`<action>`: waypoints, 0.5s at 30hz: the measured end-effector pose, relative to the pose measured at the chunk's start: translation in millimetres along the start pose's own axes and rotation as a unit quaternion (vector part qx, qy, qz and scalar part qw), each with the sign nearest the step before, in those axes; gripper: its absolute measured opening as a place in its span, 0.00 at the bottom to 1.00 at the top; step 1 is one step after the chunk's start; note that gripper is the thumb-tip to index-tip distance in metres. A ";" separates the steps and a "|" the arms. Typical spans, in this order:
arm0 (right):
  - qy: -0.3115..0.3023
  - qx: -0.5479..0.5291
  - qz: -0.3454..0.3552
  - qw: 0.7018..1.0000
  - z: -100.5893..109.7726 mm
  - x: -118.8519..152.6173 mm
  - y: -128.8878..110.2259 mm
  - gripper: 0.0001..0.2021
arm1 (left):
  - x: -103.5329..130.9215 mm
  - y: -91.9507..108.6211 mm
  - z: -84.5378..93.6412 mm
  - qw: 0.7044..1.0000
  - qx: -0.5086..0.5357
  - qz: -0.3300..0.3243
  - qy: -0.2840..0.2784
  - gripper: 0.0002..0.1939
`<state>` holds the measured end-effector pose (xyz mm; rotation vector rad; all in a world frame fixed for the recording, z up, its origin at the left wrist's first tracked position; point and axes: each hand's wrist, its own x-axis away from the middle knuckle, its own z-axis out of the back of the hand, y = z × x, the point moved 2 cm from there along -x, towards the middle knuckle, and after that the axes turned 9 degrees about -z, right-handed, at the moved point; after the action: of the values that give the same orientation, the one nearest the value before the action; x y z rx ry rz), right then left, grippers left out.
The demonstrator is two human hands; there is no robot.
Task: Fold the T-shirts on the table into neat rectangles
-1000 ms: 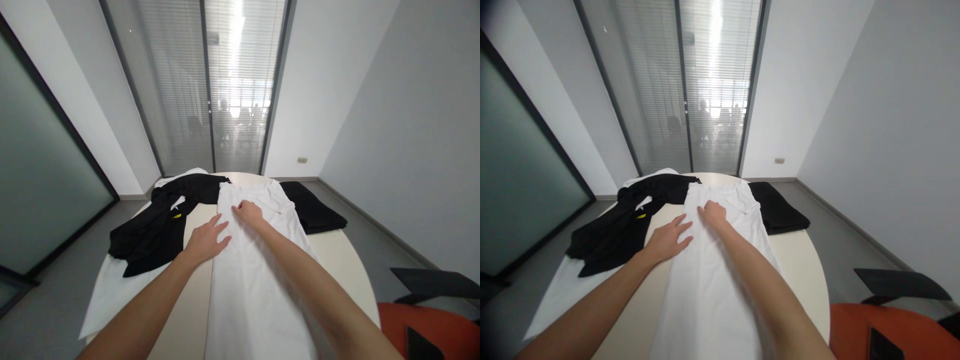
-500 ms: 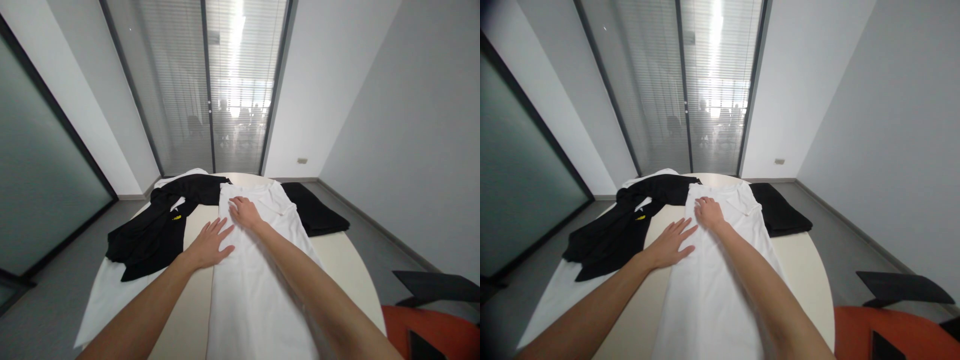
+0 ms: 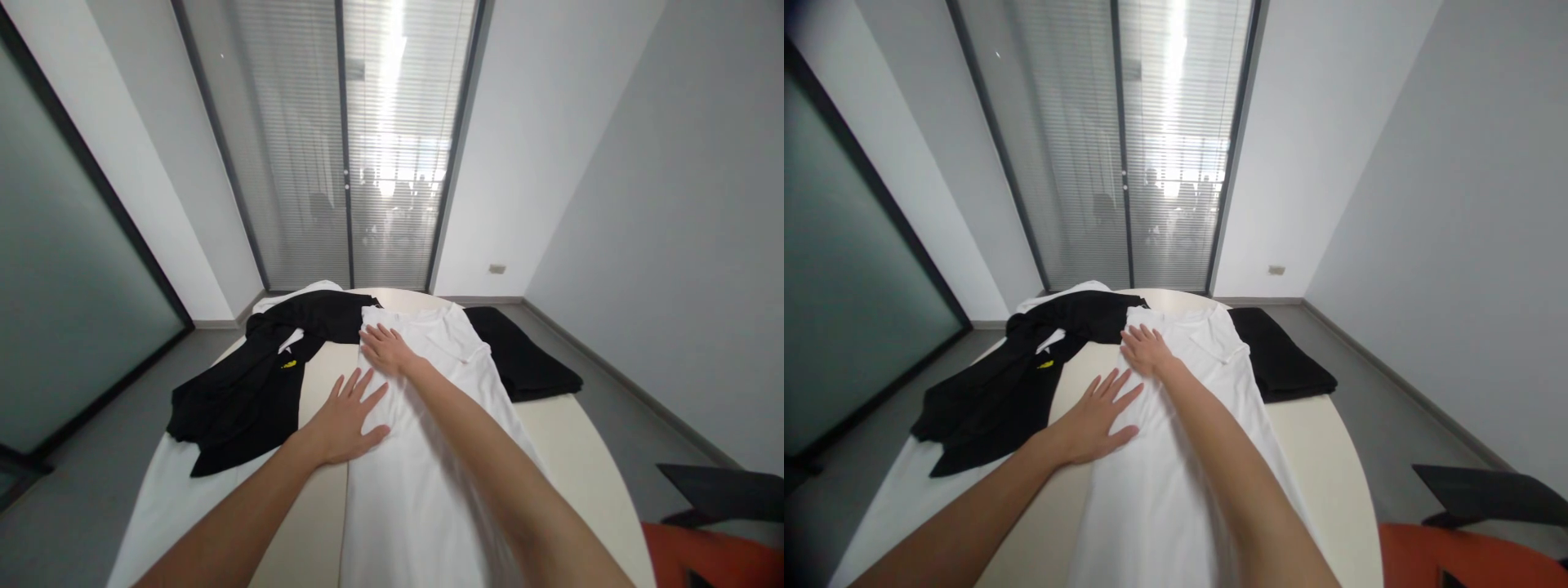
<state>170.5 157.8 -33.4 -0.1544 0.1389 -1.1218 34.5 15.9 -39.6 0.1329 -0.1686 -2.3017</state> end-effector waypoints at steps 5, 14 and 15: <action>0.015 -0.008 -0.027 1.000 -0.6 -27.3 -2.7 0.28 | -1.3 0.6 1.8 1.000 -0.002 0.006 -0.004 0.37; -0.025 -0.005 -0.083 0.996 -11.8 -67.1 4.3 0.35 | -3.4 0.2 4.8 1.000 0.004 0.013 -0.021 0.37; -0.024 -0.004 -0.088 0.996 -12.9 -69.2 5.3 0.36 | -3.5 0.1 4.8 1.000 0.005 0.013 -0.020 0.37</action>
<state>143.2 221.8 -44.8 -0.2042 0.0874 -1.2926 36.2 18.8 -34.7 0.0899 -0.2006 -2.2780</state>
